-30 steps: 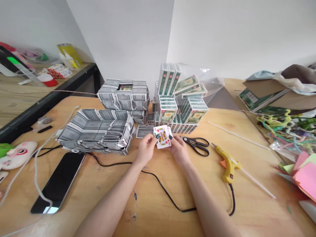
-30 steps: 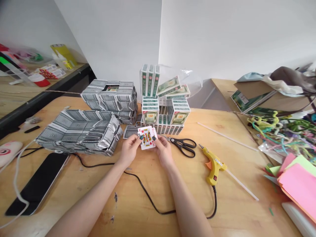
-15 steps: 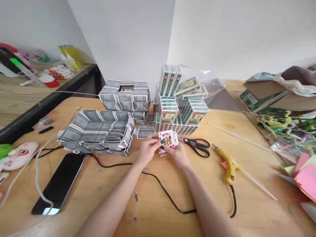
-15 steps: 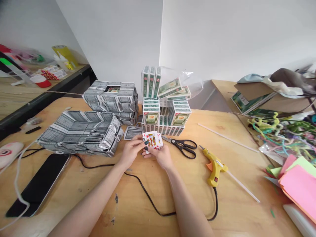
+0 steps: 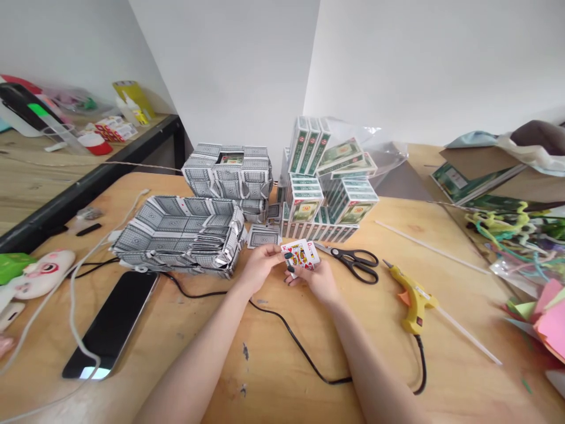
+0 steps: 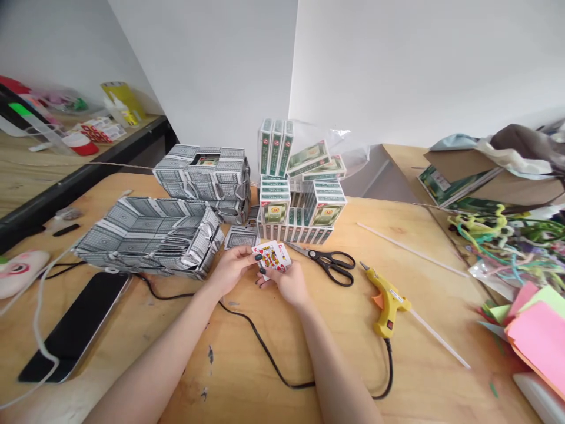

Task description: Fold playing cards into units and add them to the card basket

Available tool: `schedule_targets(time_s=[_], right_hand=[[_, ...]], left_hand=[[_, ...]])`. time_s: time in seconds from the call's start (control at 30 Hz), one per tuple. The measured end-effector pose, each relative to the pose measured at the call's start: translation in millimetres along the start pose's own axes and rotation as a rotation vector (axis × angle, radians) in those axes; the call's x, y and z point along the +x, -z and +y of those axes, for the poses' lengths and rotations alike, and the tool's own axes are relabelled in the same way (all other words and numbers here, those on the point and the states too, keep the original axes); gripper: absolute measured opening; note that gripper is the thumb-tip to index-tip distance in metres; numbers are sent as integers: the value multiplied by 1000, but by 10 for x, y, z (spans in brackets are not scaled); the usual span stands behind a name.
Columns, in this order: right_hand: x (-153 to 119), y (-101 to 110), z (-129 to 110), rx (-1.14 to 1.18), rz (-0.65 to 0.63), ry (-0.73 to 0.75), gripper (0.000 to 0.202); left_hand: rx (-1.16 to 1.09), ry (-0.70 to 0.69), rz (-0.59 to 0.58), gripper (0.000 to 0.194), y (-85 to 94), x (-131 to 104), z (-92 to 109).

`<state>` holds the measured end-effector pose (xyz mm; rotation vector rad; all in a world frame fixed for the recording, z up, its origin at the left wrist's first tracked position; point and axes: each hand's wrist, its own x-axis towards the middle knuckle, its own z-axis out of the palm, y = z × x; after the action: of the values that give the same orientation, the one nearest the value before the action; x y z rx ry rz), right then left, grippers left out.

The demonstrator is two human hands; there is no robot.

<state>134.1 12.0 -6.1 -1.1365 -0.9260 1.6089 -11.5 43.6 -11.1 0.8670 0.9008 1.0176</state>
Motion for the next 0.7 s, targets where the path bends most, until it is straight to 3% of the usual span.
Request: schedule_targets(time_s=[0.3, 0.7], right_hand=[[-1, -12, -16, -34, 6, -17, 21], [0, -6, -8, -63, 2, 3, 20]], left_hand=[[47, -12, 2, 20, -16, -19, 16], [154, -40, 130, 24, -71, -19, -7]])
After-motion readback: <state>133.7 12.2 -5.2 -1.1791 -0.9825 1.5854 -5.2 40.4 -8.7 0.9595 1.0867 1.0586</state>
